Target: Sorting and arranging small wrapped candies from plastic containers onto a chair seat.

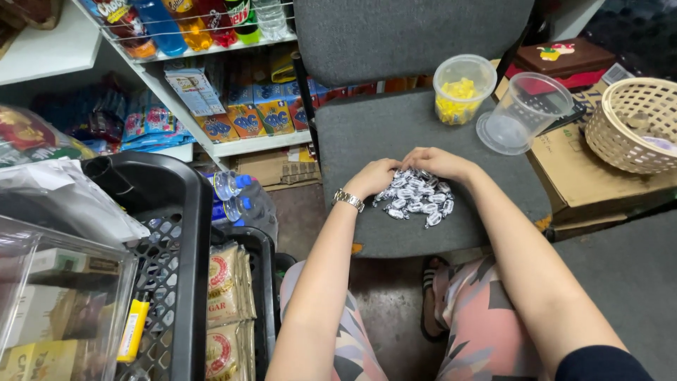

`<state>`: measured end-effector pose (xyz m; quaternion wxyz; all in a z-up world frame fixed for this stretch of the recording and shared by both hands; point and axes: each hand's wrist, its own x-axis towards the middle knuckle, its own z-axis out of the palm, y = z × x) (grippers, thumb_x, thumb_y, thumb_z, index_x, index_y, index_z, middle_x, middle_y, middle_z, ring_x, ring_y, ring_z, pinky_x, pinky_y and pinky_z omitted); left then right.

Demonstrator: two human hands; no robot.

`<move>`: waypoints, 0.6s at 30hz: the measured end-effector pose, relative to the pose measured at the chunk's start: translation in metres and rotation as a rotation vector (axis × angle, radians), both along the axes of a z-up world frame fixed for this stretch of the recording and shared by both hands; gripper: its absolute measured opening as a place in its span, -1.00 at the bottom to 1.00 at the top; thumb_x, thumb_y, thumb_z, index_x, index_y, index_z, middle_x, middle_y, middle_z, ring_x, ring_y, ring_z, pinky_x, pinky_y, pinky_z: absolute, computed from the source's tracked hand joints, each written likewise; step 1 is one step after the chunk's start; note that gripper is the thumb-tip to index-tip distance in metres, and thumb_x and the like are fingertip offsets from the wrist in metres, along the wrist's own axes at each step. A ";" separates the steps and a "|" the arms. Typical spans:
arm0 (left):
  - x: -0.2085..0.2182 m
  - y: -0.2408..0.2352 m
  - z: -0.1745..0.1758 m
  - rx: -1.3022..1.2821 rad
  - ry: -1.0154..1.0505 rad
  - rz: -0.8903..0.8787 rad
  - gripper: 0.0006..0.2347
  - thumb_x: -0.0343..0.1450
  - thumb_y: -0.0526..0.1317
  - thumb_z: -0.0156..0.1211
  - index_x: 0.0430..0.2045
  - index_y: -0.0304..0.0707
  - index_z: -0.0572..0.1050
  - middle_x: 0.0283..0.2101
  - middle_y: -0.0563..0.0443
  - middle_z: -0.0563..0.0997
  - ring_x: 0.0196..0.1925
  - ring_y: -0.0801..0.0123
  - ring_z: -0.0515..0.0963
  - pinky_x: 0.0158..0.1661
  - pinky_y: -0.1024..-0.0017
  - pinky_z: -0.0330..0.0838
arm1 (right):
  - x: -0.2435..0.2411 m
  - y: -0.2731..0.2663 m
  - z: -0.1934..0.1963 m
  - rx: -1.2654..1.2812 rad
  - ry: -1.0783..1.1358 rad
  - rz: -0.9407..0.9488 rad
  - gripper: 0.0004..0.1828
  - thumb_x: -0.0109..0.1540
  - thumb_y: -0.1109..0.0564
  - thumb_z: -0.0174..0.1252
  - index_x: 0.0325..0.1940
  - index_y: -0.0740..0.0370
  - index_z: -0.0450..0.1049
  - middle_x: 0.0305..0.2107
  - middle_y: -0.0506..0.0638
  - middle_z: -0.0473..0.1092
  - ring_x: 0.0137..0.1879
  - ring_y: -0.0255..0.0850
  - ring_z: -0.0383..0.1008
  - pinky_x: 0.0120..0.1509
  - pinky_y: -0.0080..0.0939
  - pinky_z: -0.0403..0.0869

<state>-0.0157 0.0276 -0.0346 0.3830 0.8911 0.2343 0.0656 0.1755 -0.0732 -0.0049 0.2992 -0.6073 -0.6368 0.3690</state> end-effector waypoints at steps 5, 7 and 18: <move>-0.018 -0.014 0.031 -0.067 0.018 0.006 -0.62 0.47 -0.27 -0.03 0.22 -0.19 0.46 0.22 -0.25 0.55 0.31 -0.17 0.46 0.29 0.01 0.33 | 0.009 -0.004 -0.001 0.030 -0.184 0.051 -0.68 0.18 0.14 0.24 0.02 0.20 0.62 0.08 0.22 0.43 0.27 0.19 0.41 0.39 0.19 0.33; -0.028 -0.015 0.041 -0.109 0.005 0.011 -0.60 0.46 -0.25 0.02 0.24 -0.20 0.44 0.23 -0.27 0.54 0.33 -0.19 0.44 0.30 -0.02 0.32 | 0.015 -0.004 -0.006 0.038 -0.274 0.035 -0.61 0.17 0.08 0.29 0.07 0.18 0.59 0.12 0.22 0.38 0.29 0.25 0.38 0.39 0.22 0.35; -0.037 -0.012 0.042 0.074 0.097 0.161 -0.67 0.36 -0.24 0.25 0.03 -0.09 0.59 -0.08 -0.08 0.71 0.08 0.01 0.65 0.05 0.11 0.54 | 0.028 0.002 -0.008 -0.089 -0.260 -0.137 -0.47 0.11 0.15 0.25 0.20 0.13 0.53 -0.31 0.07 0.50 -0.17 -0.06 0.56 -0.04 -0.02 0.52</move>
